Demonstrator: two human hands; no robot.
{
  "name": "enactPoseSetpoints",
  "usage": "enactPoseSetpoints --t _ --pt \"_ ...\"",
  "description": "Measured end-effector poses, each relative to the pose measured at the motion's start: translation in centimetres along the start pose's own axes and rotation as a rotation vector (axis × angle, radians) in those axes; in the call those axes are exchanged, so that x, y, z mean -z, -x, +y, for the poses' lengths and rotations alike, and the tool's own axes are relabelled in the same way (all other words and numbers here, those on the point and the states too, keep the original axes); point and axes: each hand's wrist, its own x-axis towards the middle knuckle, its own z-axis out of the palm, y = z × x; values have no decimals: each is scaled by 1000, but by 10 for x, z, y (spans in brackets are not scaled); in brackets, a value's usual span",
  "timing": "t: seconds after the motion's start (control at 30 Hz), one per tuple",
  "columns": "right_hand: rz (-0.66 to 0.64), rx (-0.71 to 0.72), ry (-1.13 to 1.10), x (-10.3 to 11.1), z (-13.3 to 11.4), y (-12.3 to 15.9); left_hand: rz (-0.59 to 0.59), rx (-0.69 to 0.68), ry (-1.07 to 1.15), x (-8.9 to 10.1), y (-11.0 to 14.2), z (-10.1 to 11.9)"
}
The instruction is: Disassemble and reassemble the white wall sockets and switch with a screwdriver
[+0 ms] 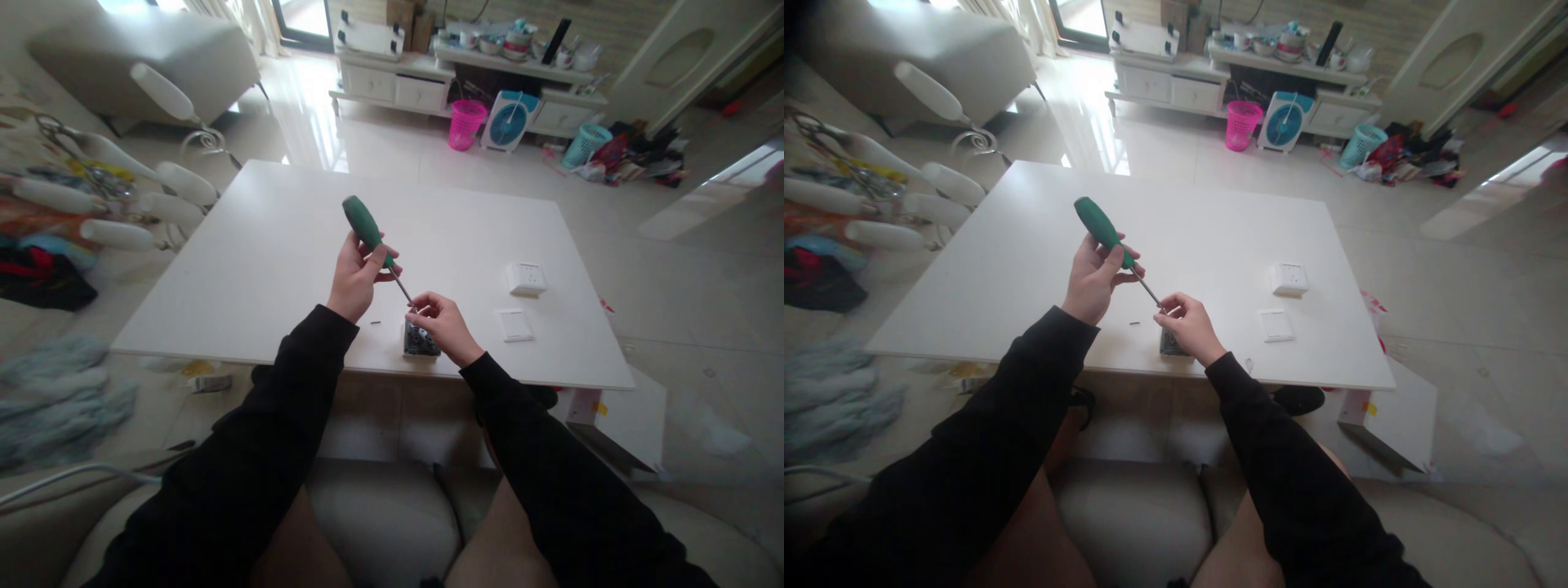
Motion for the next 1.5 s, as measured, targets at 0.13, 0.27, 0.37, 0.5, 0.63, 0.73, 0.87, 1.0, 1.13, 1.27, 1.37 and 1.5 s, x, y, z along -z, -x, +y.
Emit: enactPoseSetpoints --t 0.13,0.27,0.37,0.5,0.63,0.73,0.87,1.0,1.13,1.27,1.37,1.5 --pt "-42 21 160 11 1 -3 -6 -6 -12 1 0 1" --pt "-130 171 614 40 14 -7 -12 -7 -27 0 1 2" --pt "-209 102 838 56 32 -7 -19 -17 -48 -1 3 1" --pt "-307 44 892 57 53 -1 -2 -48 -90 -2 5 -2" --pt "-344 67 876 51 57 5 -9 -54 -93 -3 5 -4" --pt "-343 93 893 50 54 7 -20 -47 -88 -3 5 -4" --pt "-319 137 881 47 54 8 -57 -52 -87 -1 5 -6" --pt "-308 183 794 29 58 8 -138 -64 -121 -1 5 -9" --pt "-319 196 740 9 62 9 -198 -48 -148 -4 9 -10" --pt "-305 182 739 2 64 11 -279 -10 -173 -9 16 -11" --pt "-299 177 739 3 64 11 -309 26 -167 -11 21 -14" --pt "-295 183 730 4 63 12 -322 56 -151 -10 25 -21"
